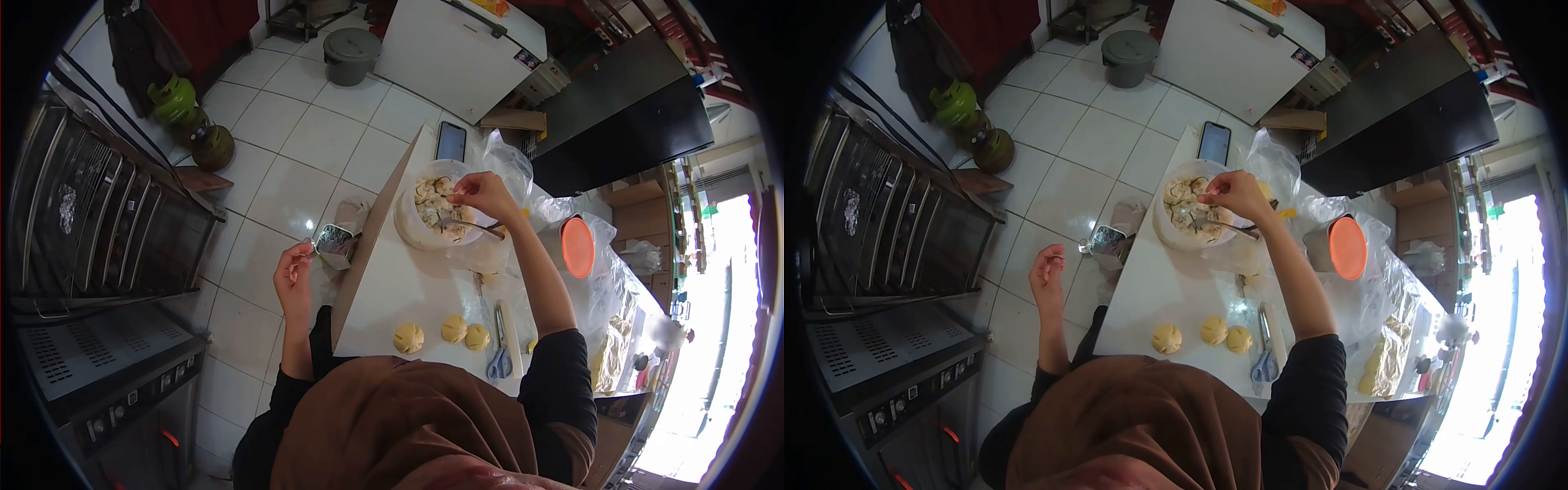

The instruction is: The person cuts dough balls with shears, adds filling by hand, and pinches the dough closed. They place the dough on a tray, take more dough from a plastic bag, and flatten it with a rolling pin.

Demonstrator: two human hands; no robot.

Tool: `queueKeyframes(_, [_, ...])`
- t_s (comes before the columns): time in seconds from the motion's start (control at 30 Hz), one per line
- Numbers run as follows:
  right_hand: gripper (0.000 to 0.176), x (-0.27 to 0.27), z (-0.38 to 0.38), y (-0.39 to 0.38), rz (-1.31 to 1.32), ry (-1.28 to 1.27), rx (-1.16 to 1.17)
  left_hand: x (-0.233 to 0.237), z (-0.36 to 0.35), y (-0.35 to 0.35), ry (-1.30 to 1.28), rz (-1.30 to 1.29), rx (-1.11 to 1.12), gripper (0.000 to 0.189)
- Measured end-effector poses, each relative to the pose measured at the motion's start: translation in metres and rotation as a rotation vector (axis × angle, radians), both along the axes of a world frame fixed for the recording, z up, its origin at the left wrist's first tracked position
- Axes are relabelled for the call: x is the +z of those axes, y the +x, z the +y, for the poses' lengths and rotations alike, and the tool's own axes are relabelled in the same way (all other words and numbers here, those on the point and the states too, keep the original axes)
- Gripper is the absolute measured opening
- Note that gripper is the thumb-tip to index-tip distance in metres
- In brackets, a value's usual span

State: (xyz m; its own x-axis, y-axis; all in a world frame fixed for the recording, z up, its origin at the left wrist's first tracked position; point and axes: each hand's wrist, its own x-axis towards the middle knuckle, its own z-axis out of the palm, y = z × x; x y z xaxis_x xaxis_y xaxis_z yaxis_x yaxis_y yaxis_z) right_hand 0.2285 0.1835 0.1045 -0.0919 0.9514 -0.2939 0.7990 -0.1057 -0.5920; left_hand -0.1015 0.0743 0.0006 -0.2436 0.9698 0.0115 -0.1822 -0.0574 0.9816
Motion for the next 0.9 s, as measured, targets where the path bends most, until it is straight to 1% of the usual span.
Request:
queueKeyframes(0.1, [0.018,-0.013,0.005,0.012,0.177,0.042,-0.048,-0.001,0.001,-0.001,0.001,0.008,-0.007,0.018])
queueKeyframes(0.2, [0.016,-0.011,0.005,0.017,0.37,-0.042,-0.108,0.002,0.001,0.001,-0.003,0.008,-0.016,0.017])
queueKeyframes(0.3, [0.015,-0.005,0.002,0.021,0.551,-0.119,-0.117,0.004,0.002,0.003,-0.005,0.007,-0.022,0.017])
queueKeyframes(0.4, [0.015,0.001,-0.003,0.024,0.615,-0.189,-0.145,0.006,0.002,0.005,0.006,0.007,-0.034,0.017])
queueKeyframes(0.5, [0.018,-0.002,-0.003,0.023,0.556,-0.155,-0.217,0.006,0.002,0.008,0.008,0.004,-0.042,0.017])
queueKeyframes(0.6, [0.019,-0.011,0.001,0.015,0.174,-0.019,-0.104,0.006,0.002,0.011,0.005,-0.01,-0.064,0.015])
queueKeyframes(0.7, [0.021,-0.028,0.007,0.002,-0.099,0.212,0.079,0.003,0.001,0.011,0.001,-0.04,-0.087,0.014])
queueKeyframes(0.83, [0.016,-0.045,0.016,-0.009,-0.285,0.34,0.268,0.005,0.001,0.007,-0.008,-0.032,-0.064,0.014])
queueKeyframes(0.9, [0.015,-0.05,0.022,-0.011,-0.402,0.239,0.327,0.006,0.001,0.005,-0.006,-0.01,-0.039,0.014])
